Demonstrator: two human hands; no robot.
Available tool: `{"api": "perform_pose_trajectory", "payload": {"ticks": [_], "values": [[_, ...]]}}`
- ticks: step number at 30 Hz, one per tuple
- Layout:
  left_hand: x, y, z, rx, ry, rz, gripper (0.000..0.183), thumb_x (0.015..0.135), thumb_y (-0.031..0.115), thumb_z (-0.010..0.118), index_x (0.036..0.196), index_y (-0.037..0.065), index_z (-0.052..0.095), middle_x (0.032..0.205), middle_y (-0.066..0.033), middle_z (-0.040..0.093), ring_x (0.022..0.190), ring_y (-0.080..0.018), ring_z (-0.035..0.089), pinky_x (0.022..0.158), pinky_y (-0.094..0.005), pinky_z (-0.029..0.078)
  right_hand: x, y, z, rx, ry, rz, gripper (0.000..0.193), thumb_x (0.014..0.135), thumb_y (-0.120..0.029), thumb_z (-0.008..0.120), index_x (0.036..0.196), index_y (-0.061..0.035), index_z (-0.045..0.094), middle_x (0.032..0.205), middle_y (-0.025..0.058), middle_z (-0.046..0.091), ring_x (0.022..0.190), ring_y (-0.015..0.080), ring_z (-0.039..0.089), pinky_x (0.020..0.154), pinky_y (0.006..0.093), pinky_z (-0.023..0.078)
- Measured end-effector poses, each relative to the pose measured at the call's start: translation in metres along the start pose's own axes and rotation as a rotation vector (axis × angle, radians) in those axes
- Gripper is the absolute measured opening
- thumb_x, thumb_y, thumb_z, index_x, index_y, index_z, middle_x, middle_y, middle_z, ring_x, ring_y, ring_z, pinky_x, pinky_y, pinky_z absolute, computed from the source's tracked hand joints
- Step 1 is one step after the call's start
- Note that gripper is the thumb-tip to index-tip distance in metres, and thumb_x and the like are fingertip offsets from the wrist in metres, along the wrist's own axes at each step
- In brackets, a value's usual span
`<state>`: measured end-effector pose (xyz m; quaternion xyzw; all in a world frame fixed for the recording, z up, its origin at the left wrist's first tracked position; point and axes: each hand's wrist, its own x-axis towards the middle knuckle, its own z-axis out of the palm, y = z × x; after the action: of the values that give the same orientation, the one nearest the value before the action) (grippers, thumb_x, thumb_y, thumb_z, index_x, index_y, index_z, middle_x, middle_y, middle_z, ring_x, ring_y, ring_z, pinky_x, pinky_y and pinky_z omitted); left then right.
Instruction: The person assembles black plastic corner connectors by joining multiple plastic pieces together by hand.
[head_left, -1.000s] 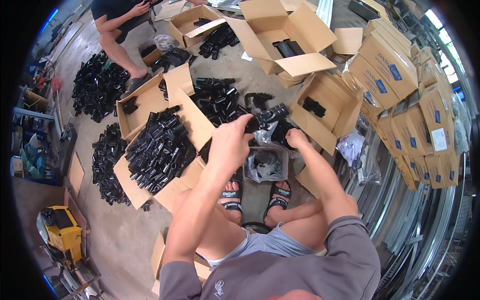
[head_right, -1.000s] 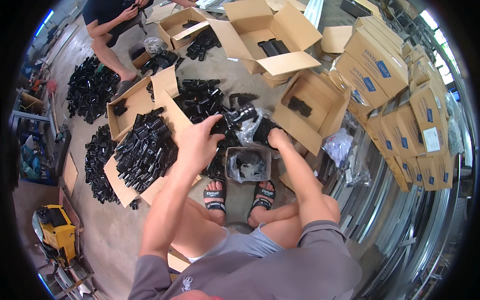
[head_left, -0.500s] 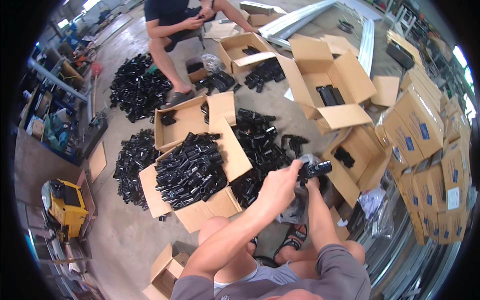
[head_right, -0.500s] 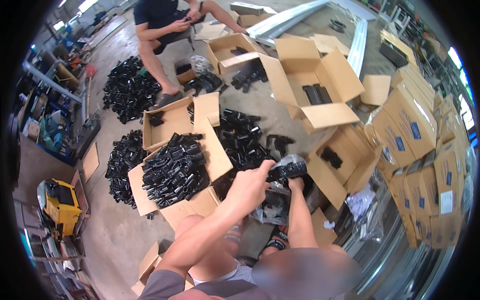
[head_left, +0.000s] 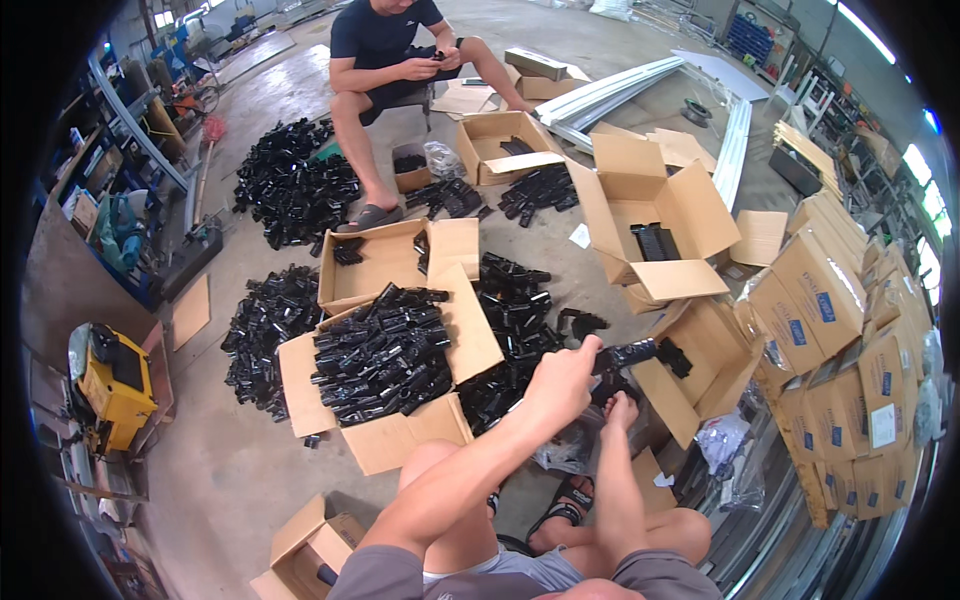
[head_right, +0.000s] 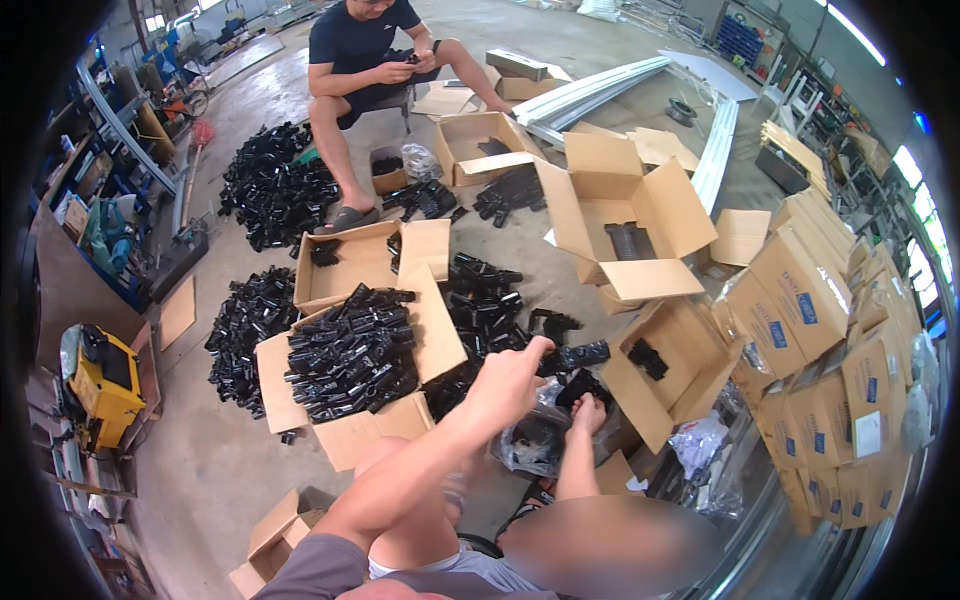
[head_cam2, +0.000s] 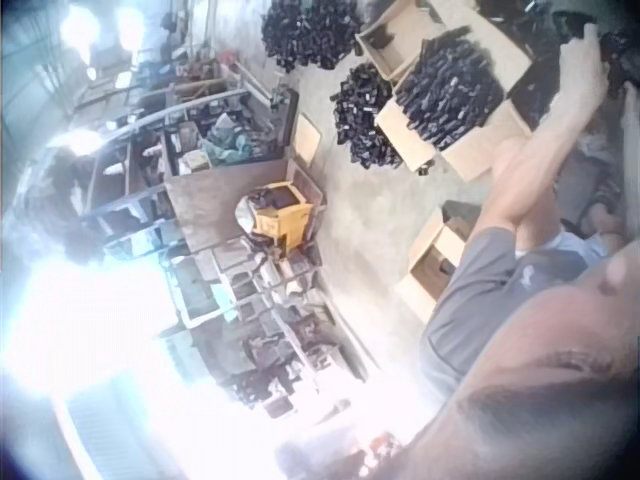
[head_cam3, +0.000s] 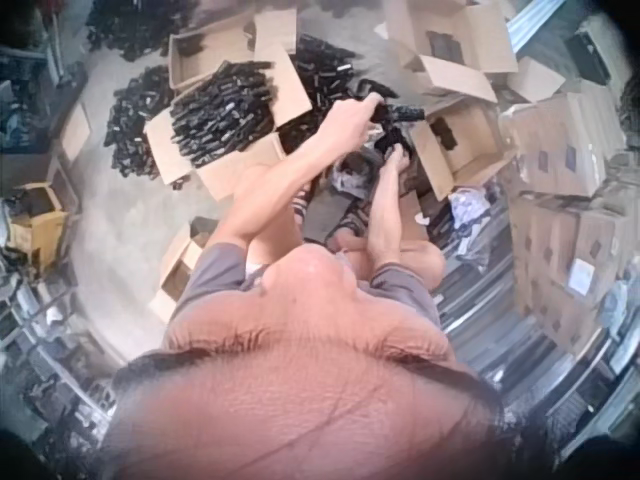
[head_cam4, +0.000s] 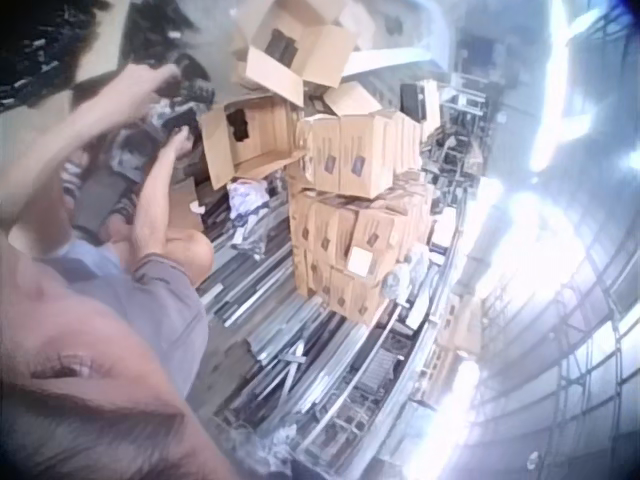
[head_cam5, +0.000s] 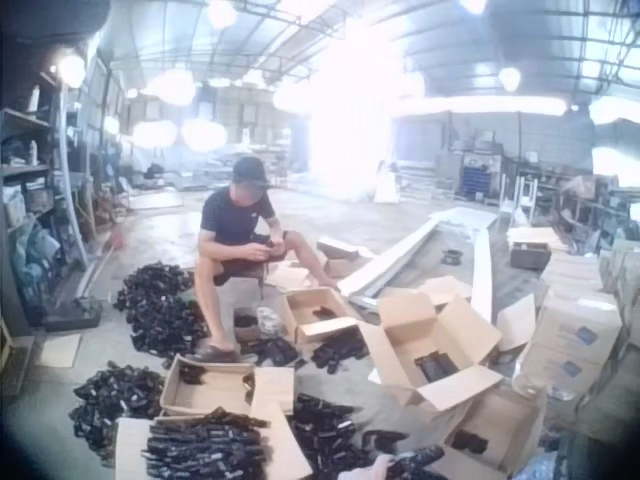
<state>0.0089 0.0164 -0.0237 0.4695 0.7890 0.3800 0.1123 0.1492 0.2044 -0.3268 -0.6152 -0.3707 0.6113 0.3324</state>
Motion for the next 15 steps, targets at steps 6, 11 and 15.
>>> {"api": "perform_pose_trajectory", "payload": {"ticks": [6, 11, 15], "values": [[-0.002, -0.001, -0.003, 0.003, 0.001, 0.013, 0.052, 0.073, 0.002, 0.073, 0.120, 0.003, 0.050, 0.076, -0.0224, 0.065, 0.079, -0.0404, 0.066, 0.070, -0.0490, 0.051, -0.103, -0.050, -0.021, 0.606, -0.317, 0.144, 0.034, 0.091, -0.011, 0.053, 0.124, -0.0140, 0.057, 0.086, 0.0041, 0.063, 0.074, 0.0141, 0.056, 0.062, 0.0263, 0.046], [-0.010, -0.002, 0.000, 0.011, -0.004, -0.010, 0.052, 0.073, 0.002, 0.073, 0.120, 0.005, 0.050, 0.076, -0.0229, 0.065, 0.079, -0.0425, 0.065, 0.070, -0.0492, 0.051, -0.155, -0.118, -0.037, 0.620, -0.646, 0.096, 0.023, 0.098, -0.017, 0.052, 0.121, -0.0135, 0.057, 0.098, 0.0053, 0.064, 0.083, 0.0171, 0.061, 0.068, 0.0269, 0.048], [-0.017, 0.002, -0.001, 0.020, 0.019, 0.001, 0.052, 0.075, 0.004, 0.073, 0.120, 0.006, 0.049, 0.077, -0.0238, 0.064, 0.079, -0.0436, 0.065, 0.071, -0.0505, 0.051, -0.214, -0.187, -0.039, 0.274, -0.564, -0.336, 0.018, 0.101, -0.018, 0.052, 0.116, -0.0082, 0.053, 0.102, 0.0113, 0.067, 0.083, 0.0177, 0.066, 0.067, 0.0260, 0.049]]}}
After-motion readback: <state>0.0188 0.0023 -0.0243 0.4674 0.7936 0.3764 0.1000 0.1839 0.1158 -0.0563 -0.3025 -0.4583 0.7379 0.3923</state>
